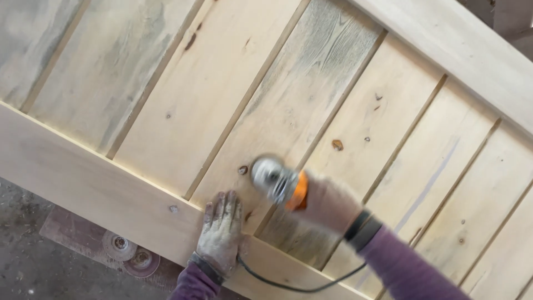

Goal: Sanding a wooden panel using an angle grinder with a sanding disc.

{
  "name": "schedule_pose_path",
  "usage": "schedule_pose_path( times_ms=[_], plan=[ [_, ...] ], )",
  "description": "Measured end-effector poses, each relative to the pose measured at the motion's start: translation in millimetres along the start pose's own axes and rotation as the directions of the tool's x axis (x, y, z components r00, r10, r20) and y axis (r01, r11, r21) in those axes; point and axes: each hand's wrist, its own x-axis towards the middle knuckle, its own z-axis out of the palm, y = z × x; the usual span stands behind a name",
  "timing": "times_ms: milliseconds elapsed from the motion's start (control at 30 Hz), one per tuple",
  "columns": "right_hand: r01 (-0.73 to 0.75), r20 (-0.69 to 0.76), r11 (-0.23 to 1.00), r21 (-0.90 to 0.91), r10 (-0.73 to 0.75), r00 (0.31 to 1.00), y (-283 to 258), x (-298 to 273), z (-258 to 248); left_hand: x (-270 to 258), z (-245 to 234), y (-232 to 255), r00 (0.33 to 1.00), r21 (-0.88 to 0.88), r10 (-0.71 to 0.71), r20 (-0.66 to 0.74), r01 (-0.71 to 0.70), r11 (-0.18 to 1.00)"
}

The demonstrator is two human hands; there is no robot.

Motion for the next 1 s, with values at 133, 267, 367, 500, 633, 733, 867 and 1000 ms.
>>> schedule_pose_path(
  times_ms=[133, 267, 367, 500, 633, 733, 867, 1000],
  plan=[
    [-0.020, -0.165, 0.997, 0.070, 0.031, 0.986, 41.3, 40.6, -56.4, 5.8, -3.2, 6.7, 0.996, -0.041, 0.029, 0.089, -0.026, 0.999],
    [-0.197, -0.276, 0.971, 0.137, 0.228, 0.934, 61.0, 54.9, -114.1, 13.6, -16.1, 10.9, 0.979, -0.056, 0.115, 0.170, -0.107, 0.993],
    [-0.270, -0.383, 0.948, 0.168, 0.315, 0.868, 73.7, 40.7, -127.4, 11.6, -23.9, 10.5, 0.977, -0.090, 0.181, 0.109, -0.172, 0.981],
    [-0.163, -0.397, 0.927, 0.338, 0.297, 0.868, 105.9, -3.0, -102.9, 0.3, -14.4, -0.5, 0.972, -0.153, 0.236, -0.015, -0.235, 0.960],
    [-0.133, -0.347, 0.943, 0.307, 0.241, 0.906, 110.7, -62.6, -60.5, -19.2, -1.7, -1.6, 0.960, -0.136, 0.139, -0.243, -0.176, 0.975],
    [-0.181, -0.318, 0.941, 0.288, 0.272, 0.908, 96.9, -100.0, -30.6, -30.4, 14.8, -2.9, 0.916, 0.000, -0.028, -0.401, 0.031, 1.000],
    [-0.126, -0.331, 0.982, 0.141, 0.167, 0.929, 82.2, -136.1, 7.6, -33.7, 7.2, 51.6, 0.689, -0.168, -0.524, -0.500, 0.517, 0.840],
    [0.014, -0.340, 0.998, 0.056, 0.005, 0.940, 81.4, -150.7, 39.5, -40.1, 70.0, 59.0, 0.537, -0.231, -0.498, -0.681, 0.488, 0.842]
  ],
)
